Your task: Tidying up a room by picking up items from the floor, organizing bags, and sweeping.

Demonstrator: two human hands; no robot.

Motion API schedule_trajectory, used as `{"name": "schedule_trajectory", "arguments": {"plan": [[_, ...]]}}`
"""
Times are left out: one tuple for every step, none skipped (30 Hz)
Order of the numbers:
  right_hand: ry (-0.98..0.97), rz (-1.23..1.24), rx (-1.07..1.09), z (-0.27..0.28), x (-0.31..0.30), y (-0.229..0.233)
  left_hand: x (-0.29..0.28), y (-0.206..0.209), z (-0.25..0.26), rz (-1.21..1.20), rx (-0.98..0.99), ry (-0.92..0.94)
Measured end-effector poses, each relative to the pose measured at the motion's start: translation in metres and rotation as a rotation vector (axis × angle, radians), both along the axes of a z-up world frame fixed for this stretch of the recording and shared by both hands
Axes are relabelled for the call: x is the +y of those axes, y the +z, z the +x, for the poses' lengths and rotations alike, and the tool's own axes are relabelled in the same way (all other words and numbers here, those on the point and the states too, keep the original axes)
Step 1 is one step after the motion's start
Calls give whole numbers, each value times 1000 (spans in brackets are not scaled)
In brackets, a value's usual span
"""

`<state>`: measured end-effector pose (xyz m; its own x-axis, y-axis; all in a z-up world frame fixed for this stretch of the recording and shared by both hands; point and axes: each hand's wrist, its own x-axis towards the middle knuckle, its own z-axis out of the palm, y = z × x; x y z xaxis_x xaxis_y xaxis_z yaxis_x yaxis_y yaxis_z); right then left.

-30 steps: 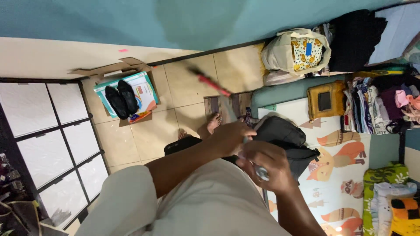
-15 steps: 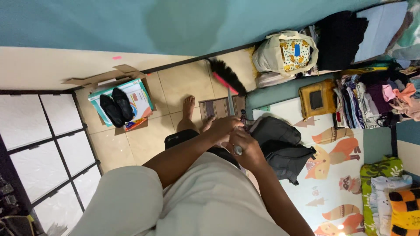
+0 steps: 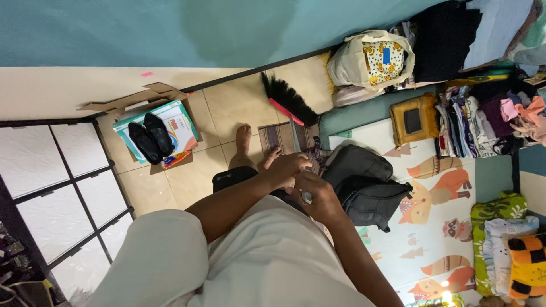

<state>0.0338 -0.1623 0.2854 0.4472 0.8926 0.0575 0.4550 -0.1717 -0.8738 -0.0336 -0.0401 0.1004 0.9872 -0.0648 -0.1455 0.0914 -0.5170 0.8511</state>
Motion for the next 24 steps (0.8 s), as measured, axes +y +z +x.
{"name": "schedule_trajectory", "arguments": {"plan": [[1, 0, 1, -1, 0, 0, 2, 5, 0, 0, 1, 1], [-12, -24, 37, -3, 0, 1, 3, 11, 0, 18, 2, -11], [-23, -44, 69, -2, 1, 1, 7, 16, 3, 40, -1, -23], [-22, -40, 67, -2, 3, 0, 8, 12, 1, 44, -3, -22], [-20, -15, 52, -3, 4, 1, 7, 9, -1, -12, -17, -6], [-19, 9, 37, -4, 4, 0, 7, 6, -5, -68, -32, 10], [-16, 8, 40, -5, 4, -1, 6, 6, -7, -69, -28, 13], [-10, 11, 42, -5, 4, -3, 5, 6, -10, -40, -30, 21], [-5, 19, 41, -5, 6, -6, 6, 5, -11, -8, -34, 28], [-4, 20, 42, -6, 8, -6, 8, 7, -15, -6, -33, 29], [-14, 64, 34, -7, 10, -7, 9, 9, -20, 71, -91, 83], [-24, 109, 25, -8, 12, -8, 11, 10, -25, 148, -151, 136], [-22, 110, 26, -8, 15, -9, 16, 13, -29, 150, -150, 139], [4, 73, 64, -8, 18, -11, 21, 16, -33, 107, -21, 129], [34, 33, 101, -7, 19, -12, 24, 20, -37, 61, 107, 124], [42, 33, 102, -6, 20, -12, 29, 33, -40, 61, 108, 131], [38, -39, 248, -7, 20, -13, 33, 45, -45, 69, 170, 123], [35, -113, 393, -8, 20, -13, 37, 58, -50, 77, 232, 114], [41, -116, 394, -6, 24, 4, 40, 71, -51, 74, 234, 120], [53, -15, 381, -3, 28, 21, 44, 84, -52, -25, 310, 110], [66, 83, 373, -2, 30, 39, 45, 98, -54, -127, 387, 100], [72, 77, 378, 0, 30, 52, 44, 116, -51, -134, 392, 106], [97, 175, 312, 1, 30, 64, 45, 133, -48, -169, 342, 101], [124, 274, 247, 2, 31, 77, 46, 150, -46, -204, 292, 97]]}}
